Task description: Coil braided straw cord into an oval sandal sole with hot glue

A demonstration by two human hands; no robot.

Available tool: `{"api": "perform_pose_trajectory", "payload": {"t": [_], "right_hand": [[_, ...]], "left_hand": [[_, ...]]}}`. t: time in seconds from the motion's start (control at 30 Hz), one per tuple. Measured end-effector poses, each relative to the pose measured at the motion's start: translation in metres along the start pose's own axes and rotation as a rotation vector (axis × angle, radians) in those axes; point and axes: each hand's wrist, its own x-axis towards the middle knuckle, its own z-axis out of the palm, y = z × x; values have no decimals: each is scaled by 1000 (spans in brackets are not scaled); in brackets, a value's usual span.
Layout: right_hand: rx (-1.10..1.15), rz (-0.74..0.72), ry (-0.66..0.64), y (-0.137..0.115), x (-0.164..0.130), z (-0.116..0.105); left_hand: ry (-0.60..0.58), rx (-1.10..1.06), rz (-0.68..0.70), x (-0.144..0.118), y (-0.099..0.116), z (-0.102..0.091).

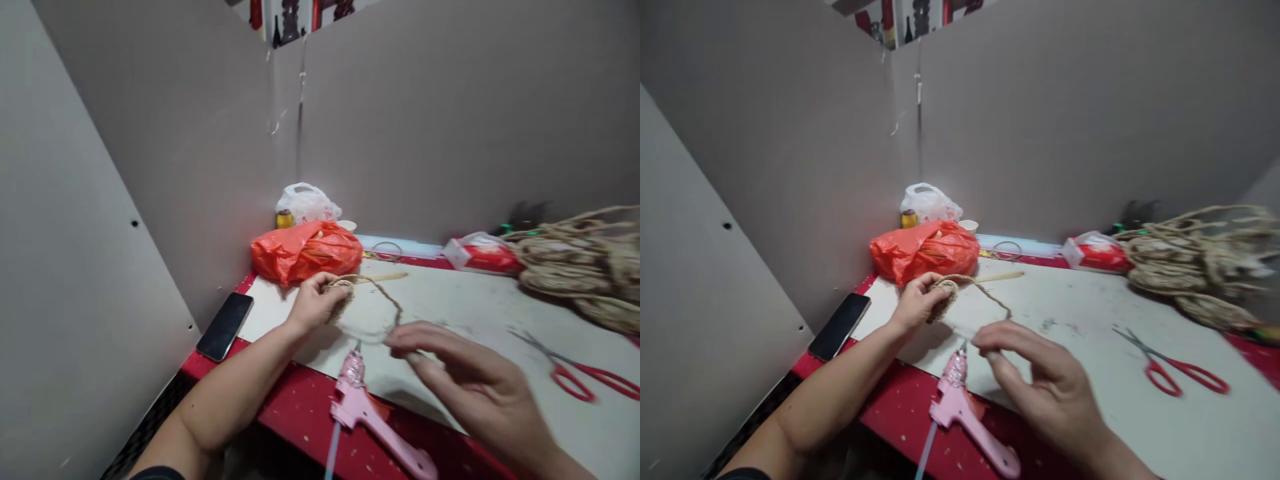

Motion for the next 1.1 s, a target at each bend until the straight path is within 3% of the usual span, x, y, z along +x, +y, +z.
{"api": "perform_pose_trajectory", "payload": {"t": [0.2, 0.27, 0.4, 0.47, 0.5, 0.57, 0.63, 0.9, 1.1], "right_hand": [[25, 103, -190, 2, 5, 9], [0, 170, -214, 7, 4, 12], [-4, 311, -194, 19, 1, 18], [18, 358, -154, 22, 2, 19], [28, 367, -135, 24, 4, 19], [50, 362, -109, 25, 6, 18], [78, 351, -97, 26, 7, 17], [92, 356, -98, 24, 5, 16], [268, 455, -104, 22, 7, 17]], "left_hand": [[-133, 180, 47, 7, -11, -5], [-118, 247, 80, 10, -14, -7], [26, 276, 232, 6, -7, -7], [-4, 270, 309, -2, 2, -3], [-78, 259, 318, -7, 5, -1], [-244, 217, 250, -16, 10, 4], [-331, 176, 187, -22, 10, 7], [-392, 57, 72, -18, 4, 8], [-413, -35, -21, -19, -1, 12]]}}
